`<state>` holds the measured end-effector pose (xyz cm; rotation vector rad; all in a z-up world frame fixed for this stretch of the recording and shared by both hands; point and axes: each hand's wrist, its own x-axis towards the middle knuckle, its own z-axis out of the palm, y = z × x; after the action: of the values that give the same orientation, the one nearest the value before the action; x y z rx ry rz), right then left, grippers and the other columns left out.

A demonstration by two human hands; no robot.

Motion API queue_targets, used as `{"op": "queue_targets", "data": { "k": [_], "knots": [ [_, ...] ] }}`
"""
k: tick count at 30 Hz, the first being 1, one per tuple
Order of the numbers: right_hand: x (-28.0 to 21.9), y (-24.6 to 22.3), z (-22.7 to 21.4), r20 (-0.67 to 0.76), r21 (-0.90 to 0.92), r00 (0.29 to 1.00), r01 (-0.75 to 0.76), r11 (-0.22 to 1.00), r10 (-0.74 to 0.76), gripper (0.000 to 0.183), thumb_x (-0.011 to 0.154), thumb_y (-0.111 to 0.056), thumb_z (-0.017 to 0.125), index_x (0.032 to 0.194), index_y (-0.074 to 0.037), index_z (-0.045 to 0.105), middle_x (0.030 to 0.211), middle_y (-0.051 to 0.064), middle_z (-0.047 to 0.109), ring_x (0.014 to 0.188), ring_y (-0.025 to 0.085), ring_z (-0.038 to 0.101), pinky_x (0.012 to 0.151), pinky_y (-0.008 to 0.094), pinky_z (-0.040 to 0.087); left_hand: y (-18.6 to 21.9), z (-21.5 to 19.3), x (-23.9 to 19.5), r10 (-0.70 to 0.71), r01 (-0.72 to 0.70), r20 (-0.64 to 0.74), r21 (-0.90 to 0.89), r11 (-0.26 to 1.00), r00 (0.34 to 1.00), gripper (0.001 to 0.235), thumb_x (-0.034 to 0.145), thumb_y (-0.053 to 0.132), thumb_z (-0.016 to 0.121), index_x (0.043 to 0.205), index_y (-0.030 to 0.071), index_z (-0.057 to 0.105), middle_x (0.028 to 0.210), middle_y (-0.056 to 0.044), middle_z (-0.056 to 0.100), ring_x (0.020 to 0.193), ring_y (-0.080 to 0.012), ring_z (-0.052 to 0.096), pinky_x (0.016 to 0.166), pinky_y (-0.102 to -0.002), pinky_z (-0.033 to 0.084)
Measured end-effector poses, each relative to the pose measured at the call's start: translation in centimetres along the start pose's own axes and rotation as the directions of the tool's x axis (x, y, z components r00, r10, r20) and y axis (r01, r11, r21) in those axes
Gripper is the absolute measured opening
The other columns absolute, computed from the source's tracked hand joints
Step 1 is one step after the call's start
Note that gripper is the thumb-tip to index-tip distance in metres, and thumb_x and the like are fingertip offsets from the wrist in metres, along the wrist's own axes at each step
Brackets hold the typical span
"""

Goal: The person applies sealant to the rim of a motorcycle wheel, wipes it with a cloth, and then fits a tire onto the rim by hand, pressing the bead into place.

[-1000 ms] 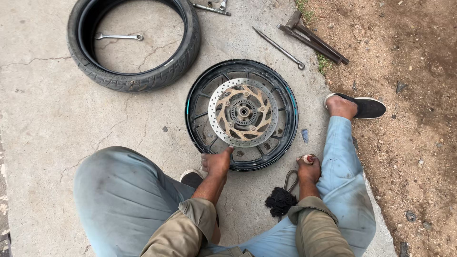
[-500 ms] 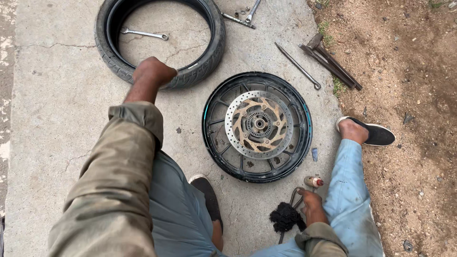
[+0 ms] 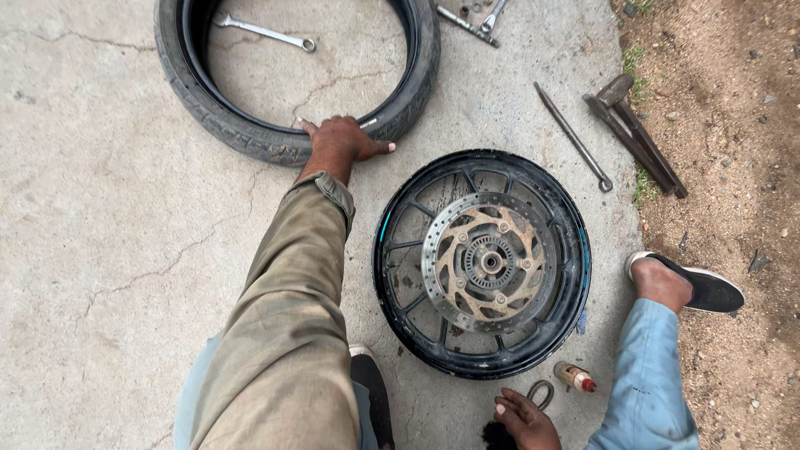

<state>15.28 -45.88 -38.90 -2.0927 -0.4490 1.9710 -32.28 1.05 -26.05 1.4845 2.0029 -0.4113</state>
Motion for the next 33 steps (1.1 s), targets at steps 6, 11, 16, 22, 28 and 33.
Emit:
{"op": "queue_targets", "data": {
  "k": [6,11,16,22,28,33],
  "knots": [
    [0.5,-0.9,0.7,-0.126,-0.053,0.988,-0.097,0.994,0.089,0.068,0.092,-0.025,0.071,0.150,0.002,0.049,0.142,0.025,0.066,0.129,0.039,0.067,0.114,0.050,0.049,-0.9,-2.1,-1.8,0.059,-0.055,-0.094,0.043,0.998,0.994,0.114,0.076,0.096,0.054,0.137,0.000,0.059,0.135,-0.026,0.059,0.130,-0.0383,0.055,0.119,-0.058,0.023],
    [-0.3,-0.4,0.8,-0.088,-0.035,0.996,-0.006,0.999,0.003,0.064,0.094,-0.022,0.071,0.149,0.003,0.050,0.140,0.026,0.067,0.131,0.033,0.064,0.114,0.050,0.050,-2.5,-9.9,-5.1,-0.076,0.053,-0.207,-0.114,0.992,0.975,0.107,0.081,0.097,0.039,0.110,0.004,0.083,0.113,-0.016,0.080,0.110,-0.0288,0.078,0.102,-0.042,0.054],
    [0.1,-2.5,2.4,-0.041,0.008,0.993,0.115,0.993,-0.115,0.060,0.092,-0.015,0.072,0.146,0.004,0.053,0.136,0.025,0.070,0.127,0.029,0.067,0.109,0.045,0.053,-6.6,-24.5,-10.6,-0.076,-0.088,-0.636,-0.223,0.971,0.768,0.107,0.081,0.099,0.048,0.117,0.001,0.070,0.118,-0.023,0.065,0.115,-0.0391,0.062,0.098,-0.050,0.047],
    [-2.6,-3.5,3.1,0.038,-0.110,0.929,0.369,0.923,-0.367,0.058,0.091,-0.021,0.072,0.141,0.004,0.058,0.127,0.020,0.075,0.114,0.025,0.072,0.099,0.038,0.056,-14.5,-25.6,-25.1,-0.140,-0.098,-0.616,-0.337,0.937,0.775,0.098,0.087,0.091,0.039,0.136,0.007,0.056,0.137,-0.024,0.054,0.129,-0.0423,0.050,0.107,-0.057,0.038],
    [-7.8,-7.2,5.9,0.119,-0.248,0.852,0.523,0.815,-0.511,0.055,0.091,-0.025,0.072,0.138,0.000,0.061,0.124,0.015,0.078,0.111,0.021,0.075,0.099,0.034,0.056,-16.7,-21.4,-42.5,-0.282,0.016,-0.347,-0.605,0.796,0.895,0.093,0.094,0.082,0.029,0.154,0.013,0.043,0.156,-0.024,0.042,0.143,-0.0456,0.039,0.116,-0.064,0.028],
    [-11.7,-9.9,6.5,0.165,-0.328,0.813,0.580,0.746,-0.559,0.054,0.092,-0.029,0.069,0.139,-0.004,0.062,0.128,0.013,0.075,0.113,0.018,0.074,0.100,0.034,0.055,-17.4,-17.6,-45.5,-0.344,0.106,-0.151,-0.774,0.624,0.927,0.092,0.095,0.079,0.033,0.159,0.014,0.042,0.160,-0.026,0.042,0.146,-0.0472,0.042,0.119,-0.065,0.029]
  ]
}}
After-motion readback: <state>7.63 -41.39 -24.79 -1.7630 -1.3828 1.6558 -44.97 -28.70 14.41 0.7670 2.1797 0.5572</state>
